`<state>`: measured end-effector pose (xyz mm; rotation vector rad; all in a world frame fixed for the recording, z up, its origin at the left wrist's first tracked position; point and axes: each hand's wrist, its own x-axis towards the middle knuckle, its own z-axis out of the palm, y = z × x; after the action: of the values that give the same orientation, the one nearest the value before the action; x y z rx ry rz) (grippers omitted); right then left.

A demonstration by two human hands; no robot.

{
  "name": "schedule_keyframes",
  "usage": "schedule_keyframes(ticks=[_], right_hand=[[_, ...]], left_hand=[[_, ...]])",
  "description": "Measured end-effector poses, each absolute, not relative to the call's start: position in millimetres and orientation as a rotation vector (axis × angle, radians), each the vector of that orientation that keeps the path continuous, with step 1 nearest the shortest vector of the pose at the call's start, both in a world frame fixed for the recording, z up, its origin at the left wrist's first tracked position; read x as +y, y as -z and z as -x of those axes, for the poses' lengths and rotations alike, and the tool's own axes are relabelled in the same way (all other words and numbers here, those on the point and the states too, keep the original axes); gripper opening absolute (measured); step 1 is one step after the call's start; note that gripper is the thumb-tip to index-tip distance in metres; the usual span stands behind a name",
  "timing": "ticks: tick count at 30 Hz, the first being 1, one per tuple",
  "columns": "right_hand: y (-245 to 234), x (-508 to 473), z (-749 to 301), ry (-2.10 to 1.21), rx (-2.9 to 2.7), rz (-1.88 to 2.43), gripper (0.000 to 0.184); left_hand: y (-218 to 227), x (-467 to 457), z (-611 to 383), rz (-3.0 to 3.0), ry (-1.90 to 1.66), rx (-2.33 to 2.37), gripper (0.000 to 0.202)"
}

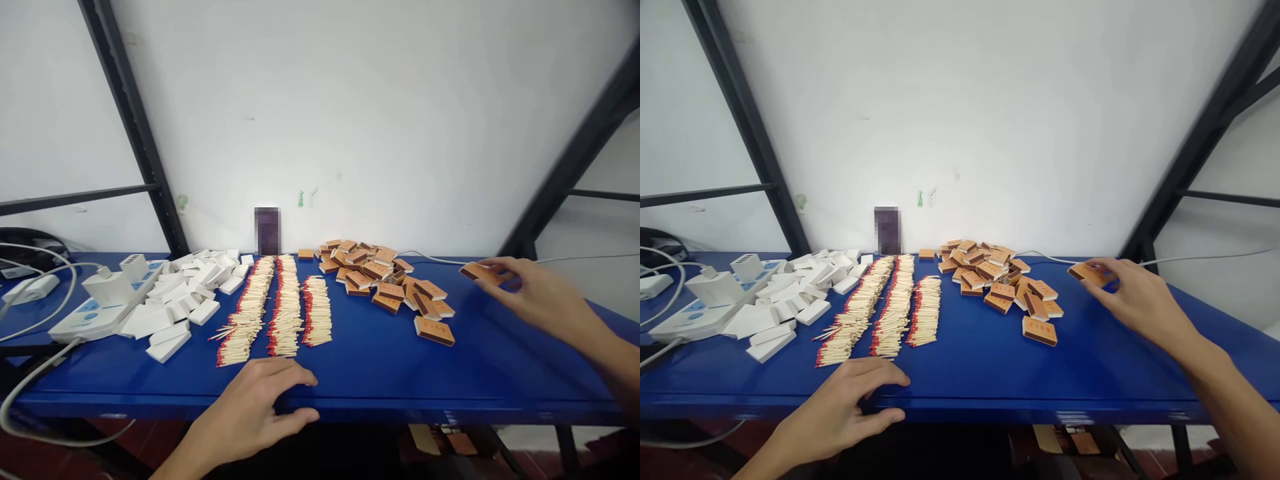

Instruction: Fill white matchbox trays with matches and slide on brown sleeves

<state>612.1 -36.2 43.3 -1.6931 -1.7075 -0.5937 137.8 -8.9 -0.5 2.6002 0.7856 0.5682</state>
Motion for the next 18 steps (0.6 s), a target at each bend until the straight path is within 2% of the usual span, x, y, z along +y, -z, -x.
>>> schedule_keyframes(ticks=[4, 8, 13, 18], right_hand=[[-11, -18, -669, 0.573, -1.863, 1.788, 0.023], [7, -16, -677, 0.571, -1.909, 1.826, 0.018], [-9, -27, -626, 0.693, -1.767, 1.926, 0.024], [-5, -49, -558, 0.406, -1.966, 1.834, 0.034]], left_hand=[[2, -8, -138, -2.618, -0.583, 0.766, 0.020], [1, -9, -139, -2.624, -0.599, 0.751, 0.018], [1, -9, -140, -2.620, -0.589, 0.765, 0.017], [0, -10, -140, -2.626, -0.606, 0.753, 0.017]])
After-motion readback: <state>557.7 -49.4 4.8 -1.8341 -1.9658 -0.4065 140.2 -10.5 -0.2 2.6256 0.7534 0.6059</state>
